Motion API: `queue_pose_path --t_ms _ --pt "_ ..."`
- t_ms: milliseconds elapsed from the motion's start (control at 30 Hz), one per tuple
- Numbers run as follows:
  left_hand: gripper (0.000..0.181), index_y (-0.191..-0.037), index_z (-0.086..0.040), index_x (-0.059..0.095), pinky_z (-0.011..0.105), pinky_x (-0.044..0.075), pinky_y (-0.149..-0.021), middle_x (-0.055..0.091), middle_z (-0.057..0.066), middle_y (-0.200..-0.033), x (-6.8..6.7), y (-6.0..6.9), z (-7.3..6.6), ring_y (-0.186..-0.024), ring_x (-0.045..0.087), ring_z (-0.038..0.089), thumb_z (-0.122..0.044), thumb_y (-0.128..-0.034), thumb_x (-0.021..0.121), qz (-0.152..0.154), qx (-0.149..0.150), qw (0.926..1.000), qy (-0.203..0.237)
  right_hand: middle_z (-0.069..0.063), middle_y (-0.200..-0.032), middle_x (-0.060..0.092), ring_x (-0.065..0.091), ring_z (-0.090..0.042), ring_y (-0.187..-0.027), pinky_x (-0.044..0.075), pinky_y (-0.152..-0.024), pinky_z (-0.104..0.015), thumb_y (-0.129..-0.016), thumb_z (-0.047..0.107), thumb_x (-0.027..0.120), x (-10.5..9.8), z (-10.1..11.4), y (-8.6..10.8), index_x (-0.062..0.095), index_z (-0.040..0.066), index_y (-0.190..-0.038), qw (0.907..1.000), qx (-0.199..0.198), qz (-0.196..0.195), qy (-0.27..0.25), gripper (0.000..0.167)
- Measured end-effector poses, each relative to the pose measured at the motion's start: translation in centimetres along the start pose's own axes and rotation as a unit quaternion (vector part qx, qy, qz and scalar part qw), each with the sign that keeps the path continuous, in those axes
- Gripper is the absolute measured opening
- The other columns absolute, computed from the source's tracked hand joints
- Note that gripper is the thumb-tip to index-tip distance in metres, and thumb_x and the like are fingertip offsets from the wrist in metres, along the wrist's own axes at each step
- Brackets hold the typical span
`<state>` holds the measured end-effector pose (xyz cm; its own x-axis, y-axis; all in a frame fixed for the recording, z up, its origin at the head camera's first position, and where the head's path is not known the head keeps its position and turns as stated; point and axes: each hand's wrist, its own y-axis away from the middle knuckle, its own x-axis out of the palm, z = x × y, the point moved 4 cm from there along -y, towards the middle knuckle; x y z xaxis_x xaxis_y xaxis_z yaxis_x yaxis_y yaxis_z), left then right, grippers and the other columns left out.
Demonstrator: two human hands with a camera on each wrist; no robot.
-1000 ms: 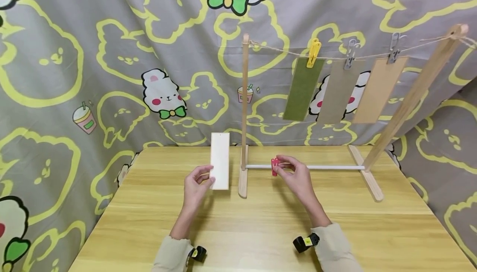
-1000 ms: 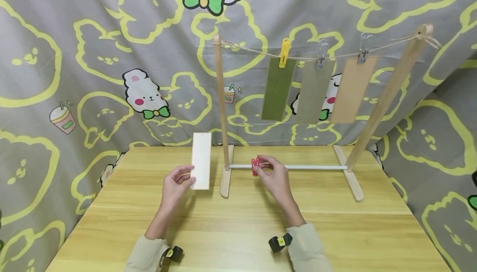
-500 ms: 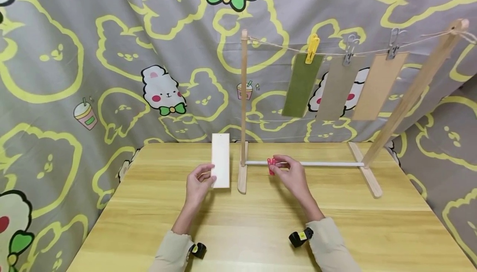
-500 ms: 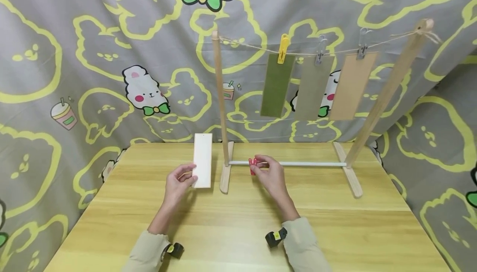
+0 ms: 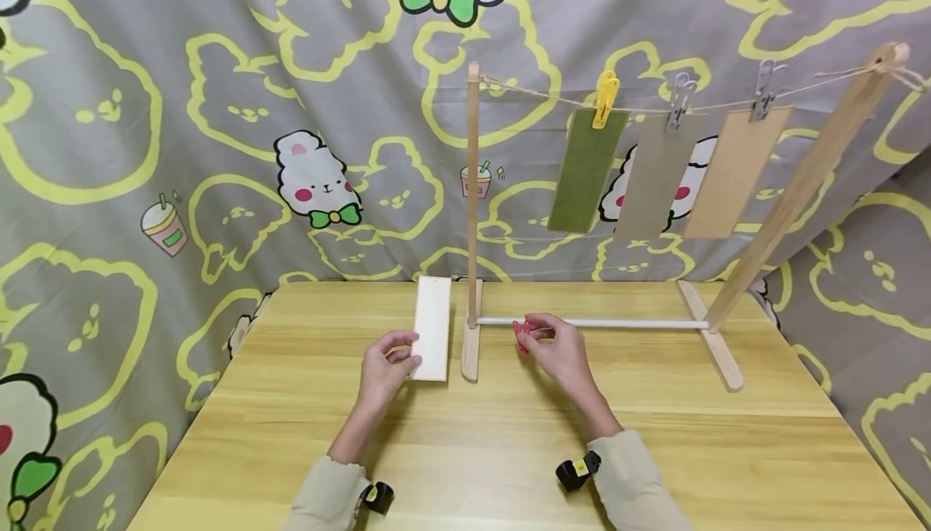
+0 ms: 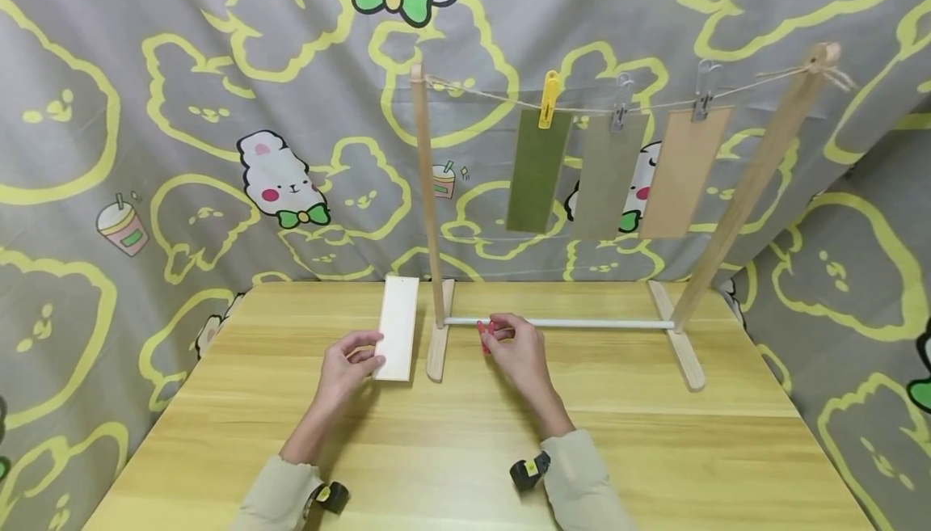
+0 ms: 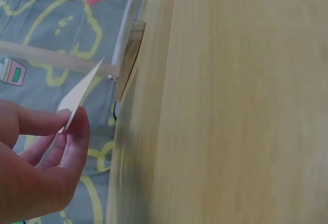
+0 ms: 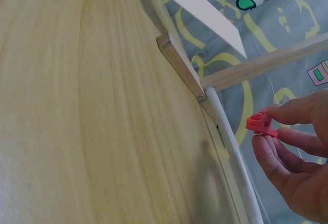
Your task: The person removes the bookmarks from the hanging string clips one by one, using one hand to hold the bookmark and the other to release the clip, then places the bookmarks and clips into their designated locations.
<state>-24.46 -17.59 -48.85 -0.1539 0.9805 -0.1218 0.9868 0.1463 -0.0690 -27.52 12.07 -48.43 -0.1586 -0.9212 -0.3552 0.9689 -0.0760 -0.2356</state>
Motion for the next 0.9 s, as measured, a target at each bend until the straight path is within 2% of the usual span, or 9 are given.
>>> queue_pose_path --t_ms 167,367,667,900 --pt "0.032 -0.111 0.012 0.068 0.017 0.054 -0.066 0.065 0.027 -0.119 -0.1 0.2 0.1 -0.085 0.064 0.022 0.021 -0.0802 0.071 0.008 -0.011 0.9996 -0.025 -0.012 -0.089 0.075 0.073 -0.028 -0.083 0.057 -0.067 -0.019 -0.083 0.002 0.082 0.6 -0.4 0.2 0.075 -0.004 -0.108 0.9998 0.003 0.014 0.014 0.027" --pt "0.029 -0.108 0.012 0.069 0.017 0.053 -0.061 0.067 0.027 -0.114 0.1 0.2 0.1 -0.083 0.065 0.021 0.018 -0.0807 0.073 0.021 -0.027 0.9983 -0.047 -0.008 -0.090 0.073 0.072 -0.022 -0.082 0.057 -0.069 -0.024 -0.084 0.004 0.083 1.4 -0.9 0.5 0.075 -0.002 -0.109 0.9980 0.016 0.041 0.046 0.027" --pt "0.029 -0.107 0.013 0.068 0.021 0.051 -0.054 0.067 0.026 -0.103 -0.1 -0.1 0.7 -0.071 0.062 0.012 0.019 -0.0798 0.073 0.047 -0.053 0.9957 -0.060 -0.007 -0.083 0.072 0.069 -0.017 -0.073 0.057 -0.065 -0.024 -0.083 0.002 0.082 2.2 -1.5 0.6 0.075 -0.005 -0.105 0.9966 0.008 0.046 0.068 0.024" --pt "0.030 -0.109 0.013 0.068 0.025 0.054 -0.055 0.066 0.024 -0.105 -0.1 -0.1 0.9 -0.076 0.065 0.014 0.015 -0.0800 0.076 0.063 -0.072 0.9930 -0.070 -0.005 -0.079 0.070 0.067 -0.013 -0.070 0.056 -0.063 -0.024 -0.083 0.002 0.082 2.9 -1.5 0.8 0.075 -0.005 -0.100 0.9949 -0.003 0.051 0.087 0.020"
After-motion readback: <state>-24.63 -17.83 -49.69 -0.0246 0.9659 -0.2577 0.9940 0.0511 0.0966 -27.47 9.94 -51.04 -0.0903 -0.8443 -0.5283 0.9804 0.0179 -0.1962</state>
